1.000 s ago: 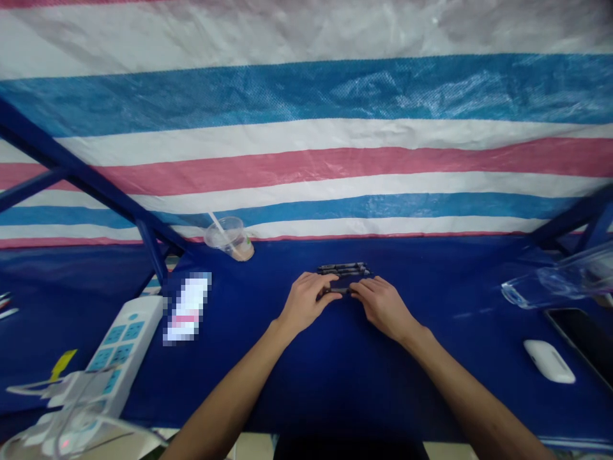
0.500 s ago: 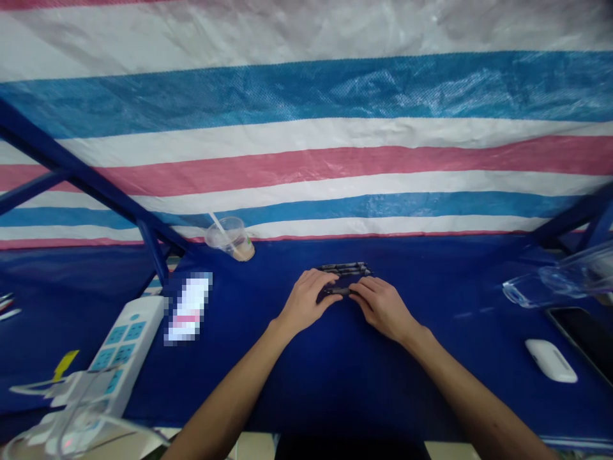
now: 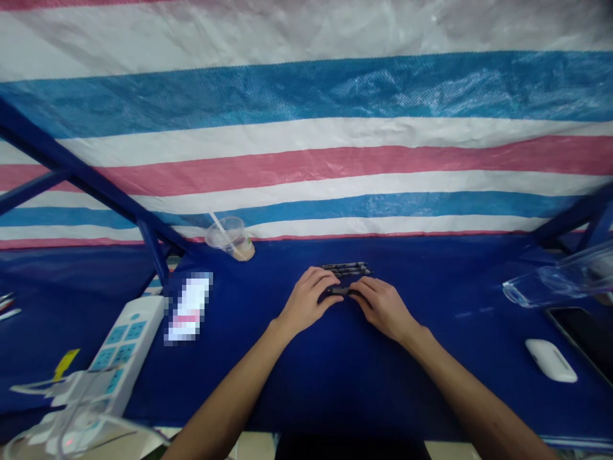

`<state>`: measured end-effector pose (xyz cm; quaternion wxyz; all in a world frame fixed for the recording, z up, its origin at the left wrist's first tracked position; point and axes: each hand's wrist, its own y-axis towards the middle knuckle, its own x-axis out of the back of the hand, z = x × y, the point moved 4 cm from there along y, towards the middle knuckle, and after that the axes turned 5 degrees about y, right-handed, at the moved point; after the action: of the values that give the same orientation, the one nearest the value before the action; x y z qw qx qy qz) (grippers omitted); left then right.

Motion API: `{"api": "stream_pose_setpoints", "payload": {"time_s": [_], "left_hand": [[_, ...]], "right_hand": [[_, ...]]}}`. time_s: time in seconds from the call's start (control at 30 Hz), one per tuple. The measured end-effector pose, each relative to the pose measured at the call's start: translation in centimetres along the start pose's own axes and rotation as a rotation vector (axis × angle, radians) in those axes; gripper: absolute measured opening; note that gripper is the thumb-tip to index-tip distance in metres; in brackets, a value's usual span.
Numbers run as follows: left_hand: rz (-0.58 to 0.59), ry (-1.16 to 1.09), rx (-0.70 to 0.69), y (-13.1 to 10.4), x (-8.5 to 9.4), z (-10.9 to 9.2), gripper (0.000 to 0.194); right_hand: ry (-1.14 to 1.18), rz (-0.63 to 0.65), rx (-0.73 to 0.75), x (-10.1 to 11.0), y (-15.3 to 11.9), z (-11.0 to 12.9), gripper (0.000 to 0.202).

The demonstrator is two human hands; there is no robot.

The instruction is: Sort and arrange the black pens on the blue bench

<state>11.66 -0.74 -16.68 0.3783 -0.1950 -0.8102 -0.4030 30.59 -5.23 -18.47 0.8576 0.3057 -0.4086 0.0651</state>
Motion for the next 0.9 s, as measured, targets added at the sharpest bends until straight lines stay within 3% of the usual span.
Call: {"api": "stream_pose_setpoints", "payload": {"time_s": [0.13, 0.4, 0.53, 0.9], "left_hand": [[0.026, -0.007, -0.006, 0.02, -0.15, -0.01, 0.01], [0.079, -0.023, 0.008, -0.04, -0.1, -0.26, 0.029], [0.086, -0.034, -0.006, 0.0, -0.29, -0.42, 0.014], [0.113, 0.0, -0.001, 0.02, 0.11, -0.39, 0.02]], "right_hand": [[-0.025, 0.008, 0.001, -0.04, 0.01, -0.01, 0.015], [-0.017, 0.008, 0.006, -0.13, -0.08, -0.19, 0.015], [-0.037, 0.019, 0.019, -0.06, -0.02, -0.15, 0.015], [-0.008, 0.058, 0.062, -0.39, -0.12, 0.59, 0.017]]}}
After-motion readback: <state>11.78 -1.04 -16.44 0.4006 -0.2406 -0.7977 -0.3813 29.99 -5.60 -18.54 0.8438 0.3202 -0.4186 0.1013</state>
